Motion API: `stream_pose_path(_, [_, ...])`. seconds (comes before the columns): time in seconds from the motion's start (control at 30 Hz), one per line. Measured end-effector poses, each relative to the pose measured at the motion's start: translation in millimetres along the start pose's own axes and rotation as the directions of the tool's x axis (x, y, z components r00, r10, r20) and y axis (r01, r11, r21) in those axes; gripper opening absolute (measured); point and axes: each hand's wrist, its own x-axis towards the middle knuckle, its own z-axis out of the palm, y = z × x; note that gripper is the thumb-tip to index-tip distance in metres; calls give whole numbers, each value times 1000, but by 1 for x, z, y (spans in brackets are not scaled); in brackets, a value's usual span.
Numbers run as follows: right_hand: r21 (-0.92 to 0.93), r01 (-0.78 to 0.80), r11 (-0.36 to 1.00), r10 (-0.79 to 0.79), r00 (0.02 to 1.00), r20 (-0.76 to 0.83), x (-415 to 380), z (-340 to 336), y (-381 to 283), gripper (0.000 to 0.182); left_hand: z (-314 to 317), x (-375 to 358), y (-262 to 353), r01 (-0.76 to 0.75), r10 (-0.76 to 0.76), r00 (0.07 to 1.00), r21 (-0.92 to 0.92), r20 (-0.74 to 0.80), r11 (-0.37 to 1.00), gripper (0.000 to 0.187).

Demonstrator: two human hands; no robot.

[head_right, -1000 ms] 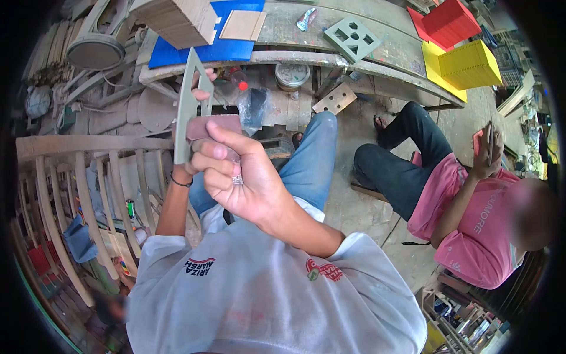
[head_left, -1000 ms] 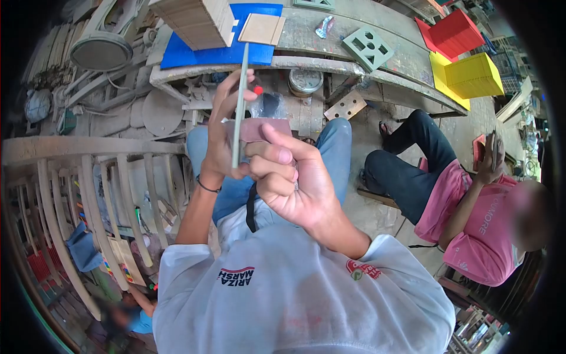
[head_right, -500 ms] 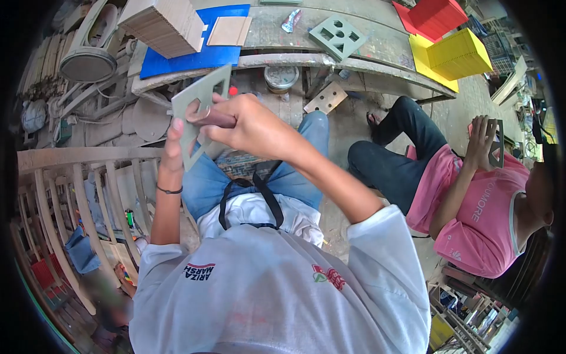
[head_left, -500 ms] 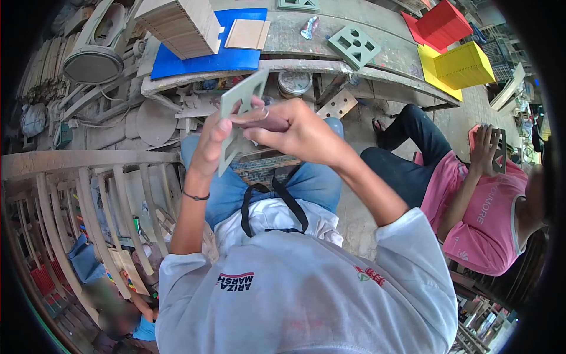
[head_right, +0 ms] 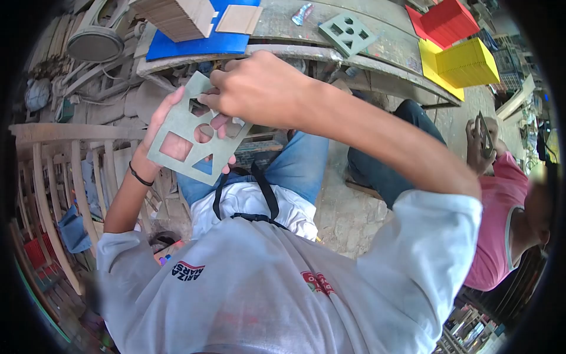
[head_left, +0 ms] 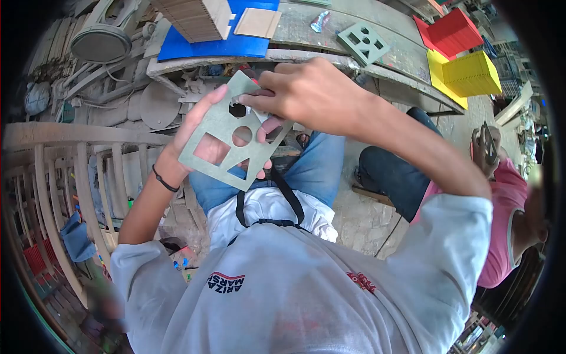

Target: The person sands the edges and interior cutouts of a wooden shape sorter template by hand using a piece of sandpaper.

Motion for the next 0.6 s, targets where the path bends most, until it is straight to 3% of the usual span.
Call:
stream_pose_path(0.07, [259,-46,965,64,996,-60,-1,-2,4,52,3,-3,-4,-54,53,998,13,19,998,65])
stream_pose_path(0.1, [262,-34,964,53,997,-64,1,0,7,52,2,-2,-7,-92,91,995,18,43,996,67])
stream_pose_path(0.17, [415,19,909,108,953,-281,-1,12,8,59,0,-2,-15,-127,127,990,4,59,992,69])
stream_pose_path(0.23, [423,49,905,87,951,-296,0,28,1,66,-1,2,-16,-70,84,989,-115,124,991,69])
stream_pose_path(0.3, [367,88,926,23,958,-287,2,37,2,70,1,3,-14,-68,76,993,-88,90,994,67])
stream_pose_path(0.37, [318,78,945,3,969,-248,2,38,11,72,3,3,-13,-90,111,982,-141,151,986,67])
stream_pose_path(0.6, [331,-4,944,68,981,-180,-7,42,9,72,-1,4,-17,-125,133,990,-128,51,984,64])
